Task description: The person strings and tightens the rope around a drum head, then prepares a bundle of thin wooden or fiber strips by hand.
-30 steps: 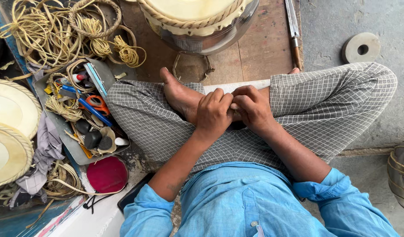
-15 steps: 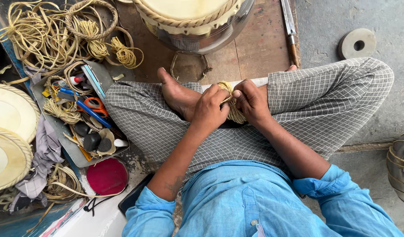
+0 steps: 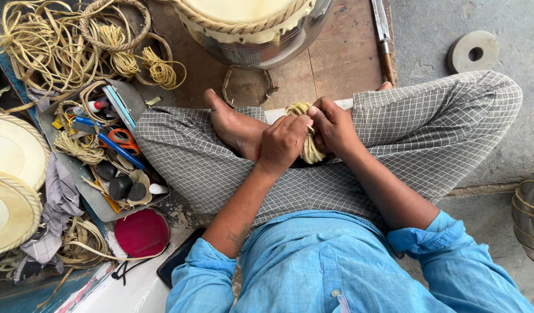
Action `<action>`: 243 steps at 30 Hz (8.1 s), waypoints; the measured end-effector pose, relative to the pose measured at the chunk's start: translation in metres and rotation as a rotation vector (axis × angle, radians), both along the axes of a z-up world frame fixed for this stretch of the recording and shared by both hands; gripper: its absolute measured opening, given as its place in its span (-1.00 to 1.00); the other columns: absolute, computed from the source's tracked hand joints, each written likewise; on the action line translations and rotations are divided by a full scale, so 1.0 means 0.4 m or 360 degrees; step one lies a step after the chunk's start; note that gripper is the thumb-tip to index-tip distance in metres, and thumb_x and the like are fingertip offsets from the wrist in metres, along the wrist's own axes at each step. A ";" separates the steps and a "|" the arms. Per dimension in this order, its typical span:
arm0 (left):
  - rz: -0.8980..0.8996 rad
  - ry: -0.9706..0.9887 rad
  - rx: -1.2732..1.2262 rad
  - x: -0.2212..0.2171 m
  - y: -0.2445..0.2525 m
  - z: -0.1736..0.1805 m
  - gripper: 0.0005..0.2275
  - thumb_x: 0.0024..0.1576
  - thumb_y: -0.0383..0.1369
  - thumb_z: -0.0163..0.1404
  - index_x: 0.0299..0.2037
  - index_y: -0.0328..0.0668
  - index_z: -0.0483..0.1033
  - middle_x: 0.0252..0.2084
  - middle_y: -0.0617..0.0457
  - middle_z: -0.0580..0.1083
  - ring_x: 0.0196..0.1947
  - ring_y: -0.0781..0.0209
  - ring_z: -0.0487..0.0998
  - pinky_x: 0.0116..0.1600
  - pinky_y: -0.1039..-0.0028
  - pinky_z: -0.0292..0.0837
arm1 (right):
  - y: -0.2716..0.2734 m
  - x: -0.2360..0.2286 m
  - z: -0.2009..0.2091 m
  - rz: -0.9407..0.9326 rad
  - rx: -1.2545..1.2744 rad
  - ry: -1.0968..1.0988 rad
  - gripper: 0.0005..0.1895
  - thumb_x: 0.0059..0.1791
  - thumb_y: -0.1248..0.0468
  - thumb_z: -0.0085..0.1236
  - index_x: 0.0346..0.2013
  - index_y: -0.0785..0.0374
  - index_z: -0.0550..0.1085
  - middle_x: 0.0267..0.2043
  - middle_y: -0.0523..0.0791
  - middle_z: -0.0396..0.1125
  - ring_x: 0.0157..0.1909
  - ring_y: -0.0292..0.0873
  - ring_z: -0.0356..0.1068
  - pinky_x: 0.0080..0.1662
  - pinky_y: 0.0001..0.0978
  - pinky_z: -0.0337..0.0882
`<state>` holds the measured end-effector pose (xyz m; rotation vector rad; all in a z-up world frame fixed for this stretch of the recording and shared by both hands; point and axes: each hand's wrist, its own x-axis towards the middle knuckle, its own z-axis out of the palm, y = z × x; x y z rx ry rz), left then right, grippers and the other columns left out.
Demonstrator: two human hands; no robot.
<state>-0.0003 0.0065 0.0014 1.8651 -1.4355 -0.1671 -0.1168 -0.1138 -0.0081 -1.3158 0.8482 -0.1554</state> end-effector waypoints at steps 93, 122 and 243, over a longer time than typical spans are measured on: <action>0.0957 0.0758 0.0369 0.817 -0.055 0.186 -0.59 0.27 0.08 -0.07 0.01 -0.08 0.45 -0.12 0.12 0.52 -0.35 0.20 0.64 -0.31 0.18 0.62 | -0.225 0.109 0.075 0.0398 -0.1097 0.0024 -0.86 0.05 0.28 0.21 -0.14 0.26 0.56 -0.16 -0.06 0.43 -0.20 -0.10 0.50 -0.14 -0.28 0.51; 0.1127 0.1827 -0.1268 0.775 0.200 -0.148 -0.37 0.24 -0.08 0.04 0.42 -0.18 0.07 0.38 -0.18 0.29 0.31 -0.13 0.45 0.17 0.09 0.60 | -0.523 0.257 0.172 -0.0012 -0.1518 -0.0355 -0.60 -0.08 0.14 0.54 -0.13 0.28 0.56 -0.38 -0.18 0.39 -0.36 -0.25 0.42 -0.32 -0.35 0.41; 0.0808 0.0246 0.0834 0.720 -0.094 -0.308 -0.58 0.03 -0.51 0.10 0.14 -0.01 0.51 0.07 -0.13 0.43 0.10 -0.16 0.48 0.14 0.16 0.38 | -0.823 0.381 -0.207 0.0311 -0.1573 0.0862 -0.48 -0.11 0.00 0.40 -0.07 0.26 0.45 -0.06 0.04 0.35 -0.06 0.02 0.37 -0.07 -0.04 0.41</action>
